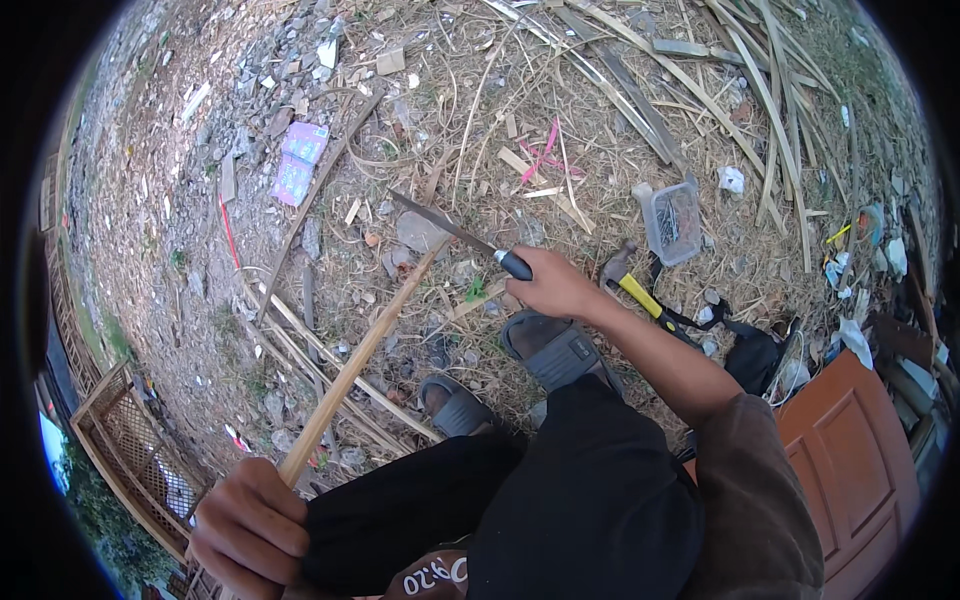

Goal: The person shaves a long thin piece of wood with a knife.

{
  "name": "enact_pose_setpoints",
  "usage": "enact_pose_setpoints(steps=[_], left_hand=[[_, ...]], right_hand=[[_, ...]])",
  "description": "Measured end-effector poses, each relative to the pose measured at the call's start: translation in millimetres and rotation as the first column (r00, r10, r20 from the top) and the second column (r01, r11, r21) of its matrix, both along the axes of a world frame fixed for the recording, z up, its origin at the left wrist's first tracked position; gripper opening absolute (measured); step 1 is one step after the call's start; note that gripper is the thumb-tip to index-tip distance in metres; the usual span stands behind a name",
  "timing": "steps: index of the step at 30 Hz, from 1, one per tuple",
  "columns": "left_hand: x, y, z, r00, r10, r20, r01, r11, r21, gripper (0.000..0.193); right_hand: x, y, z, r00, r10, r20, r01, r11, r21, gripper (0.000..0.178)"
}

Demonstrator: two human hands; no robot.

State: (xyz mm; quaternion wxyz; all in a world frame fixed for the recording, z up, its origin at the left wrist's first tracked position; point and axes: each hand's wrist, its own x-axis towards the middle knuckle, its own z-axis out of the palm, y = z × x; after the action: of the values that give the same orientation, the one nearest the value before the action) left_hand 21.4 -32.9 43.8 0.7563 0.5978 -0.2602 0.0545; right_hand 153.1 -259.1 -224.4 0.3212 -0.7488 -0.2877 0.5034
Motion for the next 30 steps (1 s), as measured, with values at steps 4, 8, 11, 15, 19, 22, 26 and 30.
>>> enact_pose_setpoints(steps=[4,8,11,15,19,22,26,30], left_hand=[[-5,-18,4,0.969,0.247,0.004,-0.247,0.966,0.073,0.059],[-13,-14,0,0.919,0.375,-0.122,-0.362,0.925,0.117,0.054],[-9,-2,-2,0.967,0.253,-0.034,-0.253,0.967,-0.004,0.055],[-5,2,-7,0.984,0.176,0.001,-0.176,0.984,-0.033,0.061],[-3,7,-5,0.993,0.094,-0.067,-0.094,0.996,-0.003,0.059],[3,12,-4,0.998,-0.048,-0.039,0.049,0.998,0.037,0.055],[4,5,-6,1.0,-0.013,0.005,0.013,0.998,0.063,0.052],[-2,10,-6,0.999,-0.031,-0.008,0.031,0.997,0.071,0.052]], right_hand=[[10,17,24,1.0,-0.002,-0.021,0.003,1.0,0.03,0.025],[16,11,29,0.997,0.023,0.071,-0.029,0.997,0.072,0.023],[13,12,31,0.987,0.078,0.142,-0.097,0.986,0.135,0.02],[-1,30,71,0.975,0.162,0.153,-0.193,0.957,0.218,0.015],[2,47,99,0.969,0.235,0.078,-0.247,0.891,0.381,0.014],[6,44,69,0.947,0.269,0.178,-0.3,0.937,0.181,0.013],[21,44,60,0.873,0.378,0.308,-0.411,0.91,0.05,0.013],[11,53,119,0.889,0.391,0.236,-0.439,0.875,0.205,0.015]])
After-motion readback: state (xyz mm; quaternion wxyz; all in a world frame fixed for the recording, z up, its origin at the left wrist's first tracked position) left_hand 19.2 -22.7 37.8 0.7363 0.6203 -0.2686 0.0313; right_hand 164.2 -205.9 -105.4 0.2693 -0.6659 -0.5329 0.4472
